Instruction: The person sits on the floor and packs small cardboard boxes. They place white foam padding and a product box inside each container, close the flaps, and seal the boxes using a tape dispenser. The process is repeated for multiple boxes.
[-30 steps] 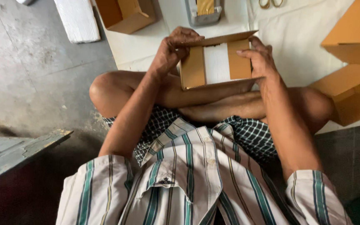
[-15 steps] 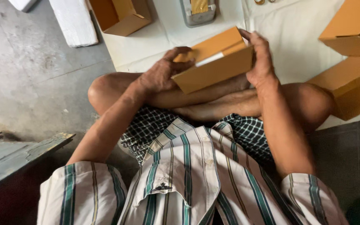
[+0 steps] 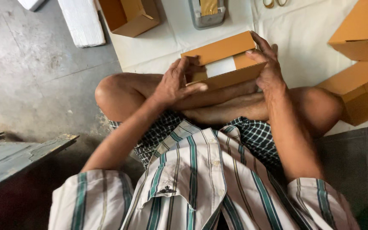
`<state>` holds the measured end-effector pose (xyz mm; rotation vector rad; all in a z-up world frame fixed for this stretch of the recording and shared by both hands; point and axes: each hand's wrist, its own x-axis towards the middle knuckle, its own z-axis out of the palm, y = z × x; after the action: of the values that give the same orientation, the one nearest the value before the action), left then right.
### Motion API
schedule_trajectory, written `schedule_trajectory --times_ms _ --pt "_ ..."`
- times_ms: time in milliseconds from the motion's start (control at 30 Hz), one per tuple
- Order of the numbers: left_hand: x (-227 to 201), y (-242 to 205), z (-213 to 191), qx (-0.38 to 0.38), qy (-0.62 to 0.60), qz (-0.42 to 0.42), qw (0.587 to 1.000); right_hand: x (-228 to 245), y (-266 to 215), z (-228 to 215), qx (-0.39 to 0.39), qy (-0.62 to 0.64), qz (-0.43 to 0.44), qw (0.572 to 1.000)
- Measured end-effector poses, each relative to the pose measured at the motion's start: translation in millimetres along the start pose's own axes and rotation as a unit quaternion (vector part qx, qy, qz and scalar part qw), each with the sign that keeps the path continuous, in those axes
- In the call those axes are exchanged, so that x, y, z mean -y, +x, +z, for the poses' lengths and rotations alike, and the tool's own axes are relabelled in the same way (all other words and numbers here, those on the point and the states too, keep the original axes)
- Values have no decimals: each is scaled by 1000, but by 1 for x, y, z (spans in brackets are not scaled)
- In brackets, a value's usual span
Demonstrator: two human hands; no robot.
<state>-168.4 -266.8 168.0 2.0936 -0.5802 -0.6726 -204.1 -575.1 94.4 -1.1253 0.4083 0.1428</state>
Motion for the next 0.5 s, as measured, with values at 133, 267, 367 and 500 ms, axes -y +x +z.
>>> schedule_trajectory --times_ms 133,267,367,500 --pt "-6 0 19 -203 -13 90 975 7 -1 2 20 12 -44 999" --pt "2 2 25 -213 -90 62 971 11 -9 7 39 65 -54 996" --pt "10 15 20 -243 -140 65 958 13 -10 16 9 19 -58 998" --pt "24 31 17 -228 -238 78 941 12 -10 22 39 79 -84 992"
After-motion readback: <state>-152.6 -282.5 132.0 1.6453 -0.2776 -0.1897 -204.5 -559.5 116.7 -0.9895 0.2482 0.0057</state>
